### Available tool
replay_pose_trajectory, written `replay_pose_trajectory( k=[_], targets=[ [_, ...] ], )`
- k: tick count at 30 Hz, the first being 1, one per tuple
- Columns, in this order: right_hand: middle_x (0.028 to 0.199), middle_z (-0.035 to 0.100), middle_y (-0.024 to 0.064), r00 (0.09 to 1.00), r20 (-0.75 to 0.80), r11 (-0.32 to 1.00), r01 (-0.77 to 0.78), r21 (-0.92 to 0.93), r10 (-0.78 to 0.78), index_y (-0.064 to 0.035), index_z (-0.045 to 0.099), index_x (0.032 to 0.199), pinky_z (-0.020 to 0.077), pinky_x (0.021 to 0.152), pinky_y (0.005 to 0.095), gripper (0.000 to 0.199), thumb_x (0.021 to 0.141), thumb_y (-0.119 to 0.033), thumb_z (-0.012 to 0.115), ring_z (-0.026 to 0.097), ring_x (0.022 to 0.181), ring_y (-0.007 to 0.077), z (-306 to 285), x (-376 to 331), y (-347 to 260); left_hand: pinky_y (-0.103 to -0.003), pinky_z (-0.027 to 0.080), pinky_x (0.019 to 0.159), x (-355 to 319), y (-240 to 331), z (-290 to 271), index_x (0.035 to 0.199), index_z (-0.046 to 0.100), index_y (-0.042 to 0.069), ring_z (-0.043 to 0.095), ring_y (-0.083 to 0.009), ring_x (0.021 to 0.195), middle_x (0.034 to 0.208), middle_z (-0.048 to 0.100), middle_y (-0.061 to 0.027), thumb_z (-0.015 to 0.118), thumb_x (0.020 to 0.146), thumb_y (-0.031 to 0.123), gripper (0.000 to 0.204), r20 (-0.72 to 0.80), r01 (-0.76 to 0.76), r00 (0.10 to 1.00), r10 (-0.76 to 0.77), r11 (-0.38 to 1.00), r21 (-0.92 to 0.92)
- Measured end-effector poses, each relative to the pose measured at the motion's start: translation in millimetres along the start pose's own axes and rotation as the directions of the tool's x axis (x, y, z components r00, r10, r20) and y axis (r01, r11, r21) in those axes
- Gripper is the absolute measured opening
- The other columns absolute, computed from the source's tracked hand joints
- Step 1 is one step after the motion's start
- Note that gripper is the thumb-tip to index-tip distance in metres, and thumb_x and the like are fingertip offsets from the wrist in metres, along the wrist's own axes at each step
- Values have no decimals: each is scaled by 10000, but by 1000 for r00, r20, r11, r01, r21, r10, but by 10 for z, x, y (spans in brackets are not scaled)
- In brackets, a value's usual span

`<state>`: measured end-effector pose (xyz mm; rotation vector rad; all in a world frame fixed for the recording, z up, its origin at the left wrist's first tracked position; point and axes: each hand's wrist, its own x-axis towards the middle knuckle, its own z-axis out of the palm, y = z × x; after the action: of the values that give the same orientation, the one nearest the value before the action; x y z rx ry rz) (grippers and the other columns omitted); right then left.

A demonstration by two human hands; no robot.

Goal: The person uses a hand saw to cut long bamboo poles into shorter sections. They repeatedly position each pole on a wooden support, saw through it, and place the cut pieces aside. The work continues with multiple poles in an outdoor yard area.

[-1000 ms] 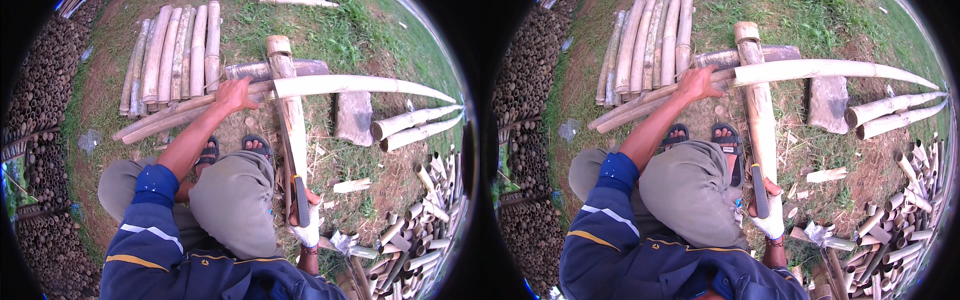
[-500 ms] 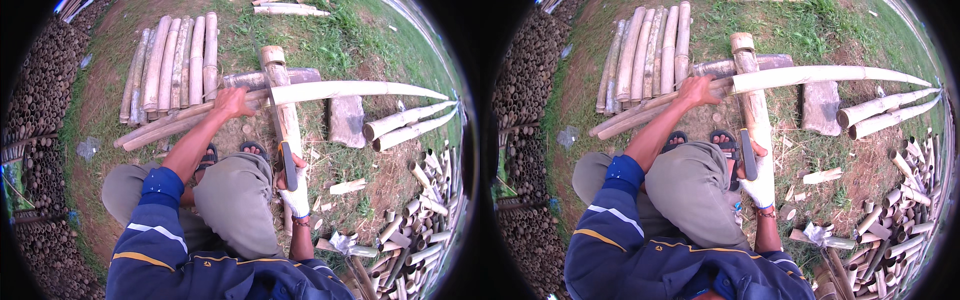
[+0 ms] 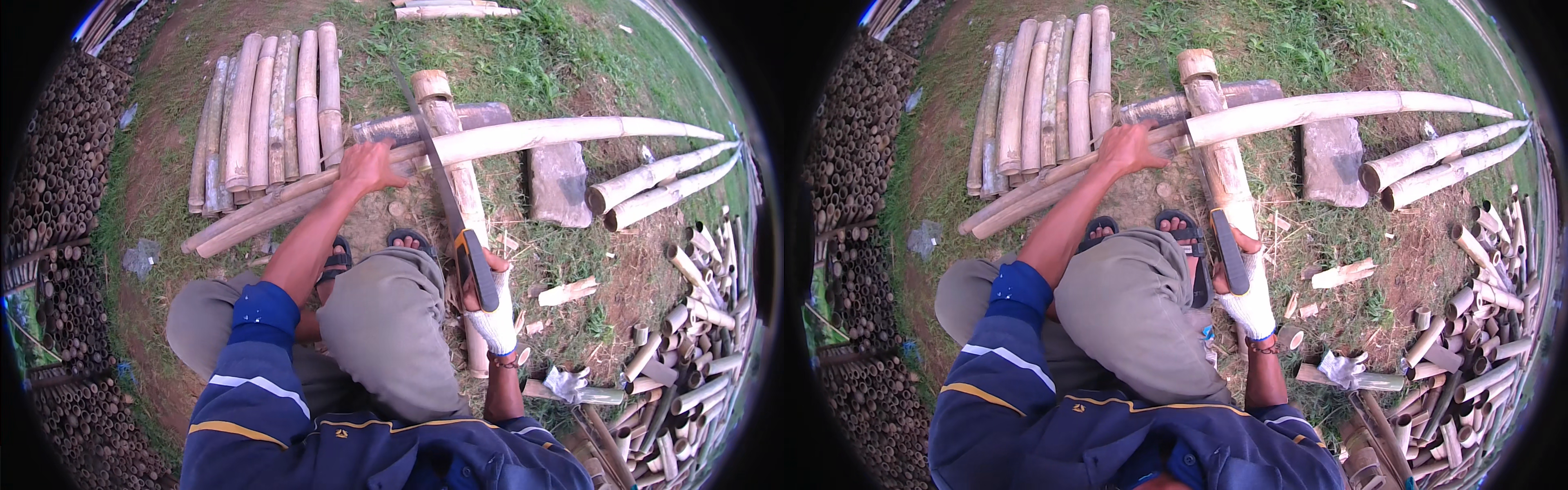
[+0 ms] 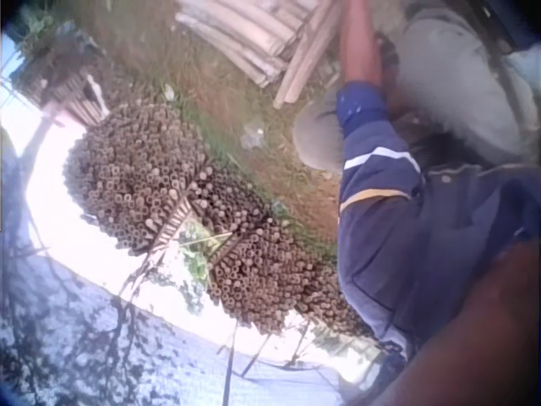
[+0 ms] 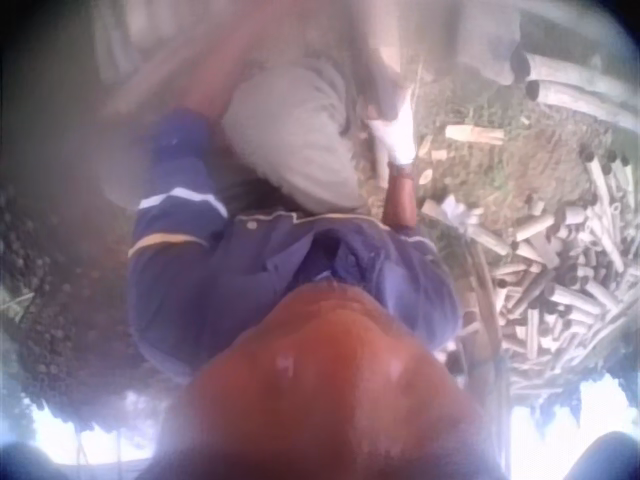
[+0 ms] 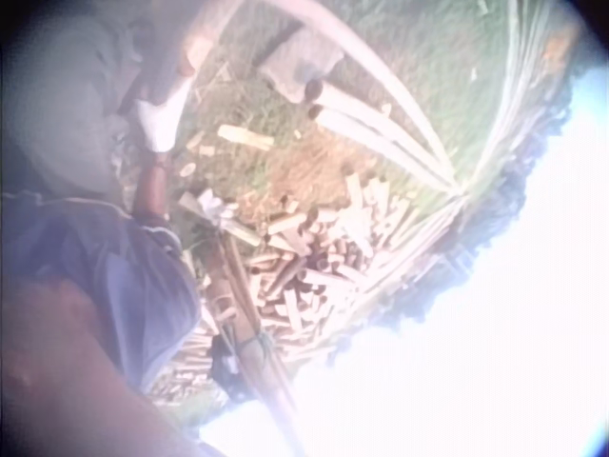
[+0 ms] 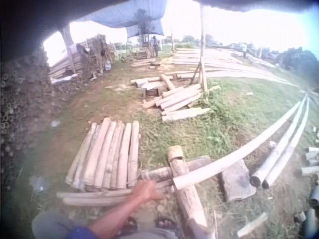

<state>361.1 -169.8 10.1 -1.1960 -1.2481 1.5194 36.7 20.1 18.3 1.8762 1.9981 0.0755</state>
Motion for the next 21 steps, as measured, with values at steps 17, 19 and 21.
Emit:
replay_pose_trajectory(
  k=[17,19,21],
  targets=[
    [1422,578,106,983,83,921,185,-343,-167,-1,403,1600,458,1111,296,683,959,-36,634,581,1228,173,355,1164,-121,-501,598,1013,-59,-94,55,1477,682,122,781,-393,1107,1123,821,-210,928,717,660,963,-119,-113,986,114,993,20],
    [1384,588,90,958,104,856,285,-432,-267,-4,386,1606,460,1096,287,679,976,-45,638,583,1200,156,323,1147,-79,-509,584,1033,-8,-214,-44,1432,700,69,769,-397,1119,1169,809,-215,912,741,684,949,-130,-77,991,44,962,-261],
    [1370,587,81,973,99,904,231,-361,-209,-7,384,1608,459,1089,283,677,978,-34,632,583,1185,150,345,1103,-147,-512,569,1056,-9,-435,-70,1408,710,37,751,-400,1150,1226,790,-216,887,762,715,953,-259,-103,966,10,932,-347]
  ],
)
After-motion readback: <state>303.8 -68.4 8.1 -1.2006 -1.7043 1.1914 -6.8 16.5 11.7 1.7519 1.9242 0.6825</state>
